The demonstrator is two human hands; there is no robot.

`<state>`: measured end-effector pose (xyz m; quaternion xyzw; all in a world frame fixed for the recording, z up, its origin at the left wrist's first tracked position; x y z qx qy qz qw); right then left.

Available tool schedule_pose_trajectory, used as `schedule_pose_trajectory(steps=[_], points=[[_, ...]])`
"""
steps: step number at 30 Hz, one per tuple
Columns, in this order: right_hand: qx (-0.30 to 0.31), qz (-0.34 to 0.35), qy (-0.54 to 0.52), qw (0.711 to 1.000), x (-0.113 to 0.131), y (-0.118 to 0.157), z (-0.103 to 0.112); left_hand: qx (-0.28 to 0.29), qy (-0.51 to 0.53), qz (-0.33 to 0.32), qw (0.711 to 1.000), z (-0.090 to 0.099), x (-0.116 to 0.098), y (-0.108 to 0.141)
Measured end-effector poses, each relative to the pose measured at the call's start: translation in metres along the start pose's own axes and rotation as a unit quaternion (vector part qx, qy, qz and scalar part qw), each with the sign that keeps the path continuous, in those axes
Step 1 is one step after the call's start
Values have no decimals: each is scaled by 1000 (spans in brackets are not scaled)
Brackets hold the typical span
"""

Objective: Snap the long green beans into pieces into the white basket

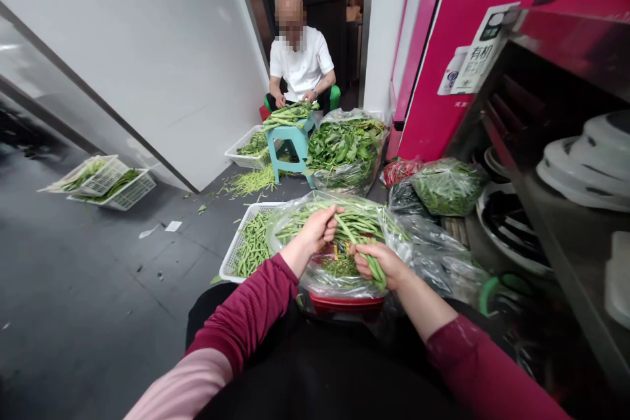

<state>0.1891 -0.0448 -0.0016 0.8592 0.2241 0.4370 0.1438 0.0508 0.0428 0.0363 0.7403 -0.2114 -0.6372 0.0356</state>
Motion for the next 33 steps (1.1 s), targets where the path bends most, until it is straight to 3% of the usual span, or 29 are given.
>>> schedule_pose_trajectory(steps=[2, 4, 7, 8, 10, 12, 14, 17, 20, 22, 24, 26, 28, 29, 30, 33], points=[[-30, -13, -32, 999, -1, -4, 1, -60, -24, -74, 995, -7, -8, 9], [-81, -9, -78, 994, 1, -11, 4, -115, -109, -173, 972, -15, -13, 32], [-174, 9, -136, 975, 4, -20, 13, -122, -204, -275, 932, -25, -10, 69], [-192, 15, -143, 971, 5, -21, 15, -121, -205, -269, 933, -27, -6, 76], [-185, 18, -129, 974, 6, -20, 15, -114, -171, -198, 958, -29, 2, 78], [-123, -5, -84, 989, 3, -16, 10, -102, -109, -107, 983, -31, 11, 68], [-63, -27, -42, 997, -1, -8, 2, -91, -64, -54, 992, -31, 19, 55], [-17, -26, -13, 999, -4, 1, -5, -99, -62, -51, 992, -26, 22, 42], [-23, -26, 6, 999, -4, 4, -6, -121, -101, -99, 983, -15, 15, 40], [-59, -18, 13, 998, -3, 2, -4, -159, -174, -199, 951, -8, 7, 44], [-94, -8, 4, 996, -2, -3, -1, -168, -289, -344, 877, -9, 2, 54], [-130, -1, -23, 991, -2, -8, 3, -109, -388, -476, 781, -18, 5, 71], [-165, -1, -52, 985, -2, -13, 8, -10, -426, -550, 719, -31, 14, 89], [-178, 1, -62, 982, -2, -15, 11, 24, -425, -556, 714, -37, 19, 95], [-185, 8, -67, 980, -2, -16, 12, 33, -416, -540, 731, -40, 21, 98], [-135, 21, -42, 990, -4, -13, 10, -32, -356, -381, 853, -39, 21, 89]])
Point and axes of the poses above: each hand's wrist, its own y-axis away from the middle knuckle, its own z-axis out of the back of the hand, x = y × z, the point moved 2 cm from there along -y, towards the middle knuckle, and after that the axes turned 13 degrees about -x, right-handed, at the moved point
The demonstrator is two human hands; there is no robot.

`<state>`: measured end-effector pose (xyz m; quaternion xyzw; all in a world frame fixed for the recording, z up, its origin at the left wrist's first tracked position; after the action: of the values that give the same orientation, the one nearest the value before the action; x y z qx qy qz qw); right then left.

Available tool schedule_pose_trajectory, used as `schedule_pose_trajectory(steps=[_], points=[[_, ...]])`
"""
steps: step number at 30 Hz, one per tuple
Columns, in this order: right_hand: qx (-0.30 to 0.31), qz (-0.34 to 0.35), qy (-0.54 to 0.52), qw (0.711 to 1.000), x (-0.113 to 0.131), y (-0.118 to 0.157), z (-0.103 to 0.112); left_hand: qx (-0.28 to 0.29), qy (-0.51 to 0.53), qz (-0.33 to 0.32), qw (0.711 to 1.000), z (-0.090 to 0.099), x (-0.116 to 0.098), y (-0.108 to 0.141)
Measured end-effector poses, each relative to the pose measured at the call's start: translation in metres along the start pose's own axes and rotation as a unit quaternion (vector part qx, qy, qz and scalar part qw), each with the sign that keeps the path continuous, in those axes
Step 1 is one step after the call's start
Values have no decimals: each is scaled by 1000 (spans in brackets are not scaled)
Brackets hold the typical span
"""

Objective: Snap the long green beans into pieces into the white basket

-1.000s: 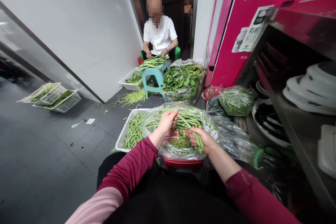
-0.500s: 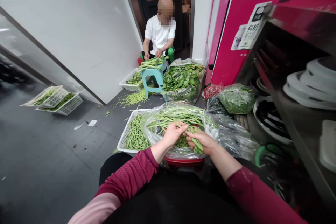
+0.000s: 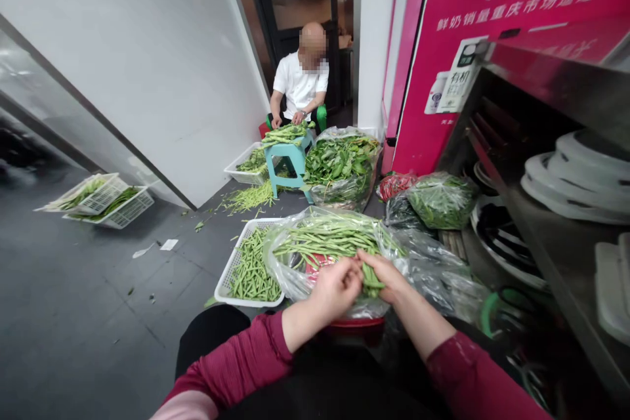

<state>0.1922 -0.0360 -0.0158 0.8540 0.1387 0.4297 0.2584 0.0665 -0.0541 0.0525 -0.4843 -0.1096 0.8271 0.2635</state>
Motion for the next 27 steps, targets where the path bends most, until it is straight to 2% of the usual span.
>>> schedule_pose_trajectory(steps=[2, 4, 5, 7, 10, 12, 14, 16, 17, 19, 21, 23, 25, 27], points=[[65, -14, 42, 997, -4, 7, -4, 12, 63, 138, 988, 2, 12, -9], [116, -25, 72, 990, -8, 13, -7, 44, 102, 202, 973, 7, 25, -16], [130, -22, 84, 988, -10, 15, -9, 53, 97, 206, 972, 10, 30, -17], [129, 4, 128, 983, -12, 15, -10, 59, 36, 166, 984, 16, 39, -17], [83, 101, 248, 960, -12, 10, -7, 84, -83, 78, 990, 22, 46, -12], [61, 173, 316, 931, -10, 8, -5, 101, -104, 81, 986, 22, 48, -6], [73, 213, 353, 908, -8, 8, -3, 110, -47, 142, 983, 22, 48, -2], [103, 221, 357, 902, -6, 10, -2, 107, 83, 221, 966, 22, 47, -2], [107, 211, 344, 909, -5, 10, -2, 99, 151, 255, 950, 24, 47, -5], [76, 156, 280, 944, -2, 10, 0, 70, 224, 290, 928, 32, 53, -14], [21, 81, 174, 981, 1, 9, 3, 54, 159, 282, 945, 41, 69, -25], [-12, 33, 63, 997, 7, 6, 6, 61, -33, 246, 967, 47, 92, -31], [-27, 21, -9, 999, 11, 4, 9, 99, -236, 206, 945, 45, 116, -28], [-35, 21, -40, 998, 13, 1, 11, 159, -325, 189, 913, 35, 136, -17]])
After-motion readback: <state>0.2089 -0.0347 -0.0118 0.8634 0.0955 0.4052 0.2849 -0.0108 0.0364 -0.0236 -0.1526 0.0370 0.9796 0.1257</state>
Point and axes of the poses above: each hand's wrist, its own y-axis away from the middle knuckle, its own z-axis out of the back of the hand, x = y × z, the point moved 2 cm from there along -y, towards the middle knuckle, and after that the axes turned 13 degrees about -x, right-handed, at the moved point
